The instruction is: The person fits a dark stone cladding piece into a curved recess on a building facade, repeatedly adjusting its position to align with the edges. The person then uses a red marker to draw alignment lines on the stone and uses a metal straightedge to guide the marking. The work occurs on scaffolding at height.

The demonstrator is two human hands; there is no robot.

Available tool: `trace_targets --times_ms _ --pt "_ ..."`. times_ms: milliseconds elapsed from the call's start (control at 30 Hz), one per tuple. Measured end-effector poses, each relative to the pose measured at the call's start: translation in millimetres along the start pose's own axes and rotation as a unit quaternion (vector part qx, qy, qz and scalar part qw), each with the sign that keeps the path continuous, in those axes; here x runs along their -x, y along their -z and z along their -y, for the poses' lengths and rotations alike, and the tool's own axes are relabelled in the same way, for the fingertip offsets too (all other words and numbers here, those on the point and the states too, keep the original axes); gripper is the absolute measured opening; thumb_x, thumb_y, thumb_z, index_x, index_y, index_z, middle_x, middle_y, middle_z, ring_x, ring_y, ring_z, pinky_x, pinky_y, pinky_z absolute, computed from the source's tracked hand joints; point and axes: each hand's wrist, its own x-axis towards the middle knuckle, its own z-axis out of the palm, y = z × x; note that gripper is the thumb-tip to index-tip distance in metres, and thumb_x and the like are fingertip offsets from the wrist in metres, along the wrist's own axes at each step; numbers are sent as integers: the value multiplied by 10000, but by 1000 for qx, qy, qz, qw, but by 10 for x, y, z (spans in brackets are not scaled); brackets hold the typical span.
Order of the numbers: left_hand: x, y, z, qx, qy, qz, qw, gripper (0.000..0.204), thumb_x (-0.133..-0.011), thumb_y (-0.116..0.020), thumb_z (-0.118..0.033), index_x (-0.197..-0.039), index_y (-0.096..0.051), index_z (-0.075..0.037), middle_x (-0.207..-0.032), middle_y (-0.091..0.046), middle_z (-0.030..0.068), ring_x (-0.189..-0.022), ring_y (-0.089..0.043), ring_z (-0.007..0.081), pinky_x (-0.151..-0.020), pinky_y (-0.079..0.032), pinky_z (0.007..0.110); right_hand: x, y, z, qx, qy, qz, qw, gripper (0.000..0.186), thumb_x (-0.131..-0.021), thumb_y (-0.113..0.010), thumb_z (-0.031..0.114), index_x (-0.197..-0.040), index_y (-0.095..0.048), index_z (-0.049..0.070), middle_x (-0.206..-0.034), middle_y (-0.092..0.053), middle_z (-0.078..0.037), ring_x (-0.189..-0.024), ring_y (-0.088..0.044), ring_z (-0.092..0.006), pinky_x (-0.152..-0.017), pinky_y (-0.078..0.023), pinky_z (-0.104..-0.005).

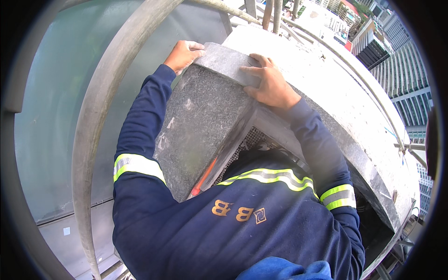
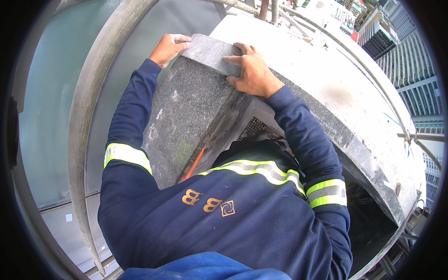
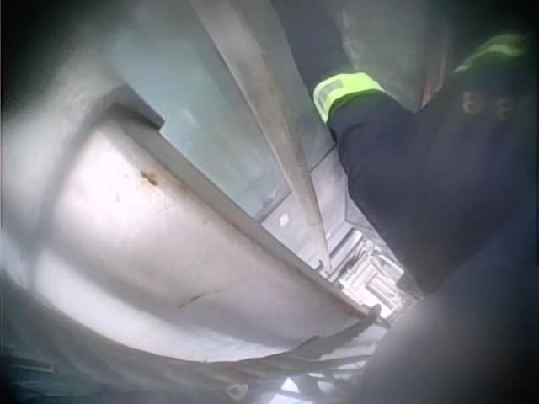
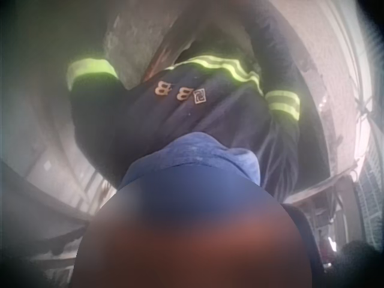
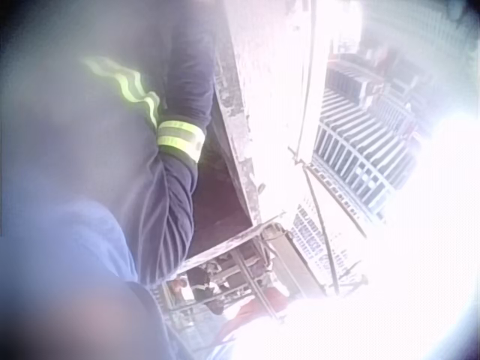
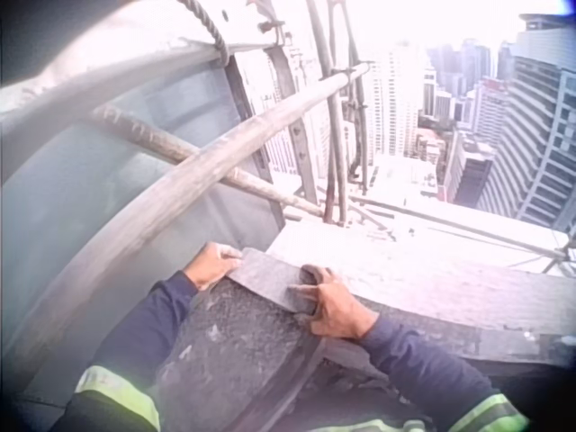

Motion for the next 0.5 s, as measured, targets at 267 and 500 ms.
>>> trace_targets --times_ms 267,500 --pt "-24 -60 112 -46 -45 -25 998 386 -845 -749 -92 -1189 -670 65 -1159 -698 200 -1119 -649 269 -963 -515 345 -25 40 -35 0 3 21 1000 592 -672 -805 197 -1249 -696 123 -1422 -463 -261 -1282 -466 -423 -1105 -397 -465" --pt "1 -49 111 -83 -49 -21 995 402 -853 -748 -121 -1201 -667 62 -1191 -691 206 -1156 -646 270 -985 -506 345 -21 120 59 15 -3 43 999 509 -720 -767 153 -1223 -707 99 -1439 -472 -259 -1322 -457 -421 -1115 -403 -466"
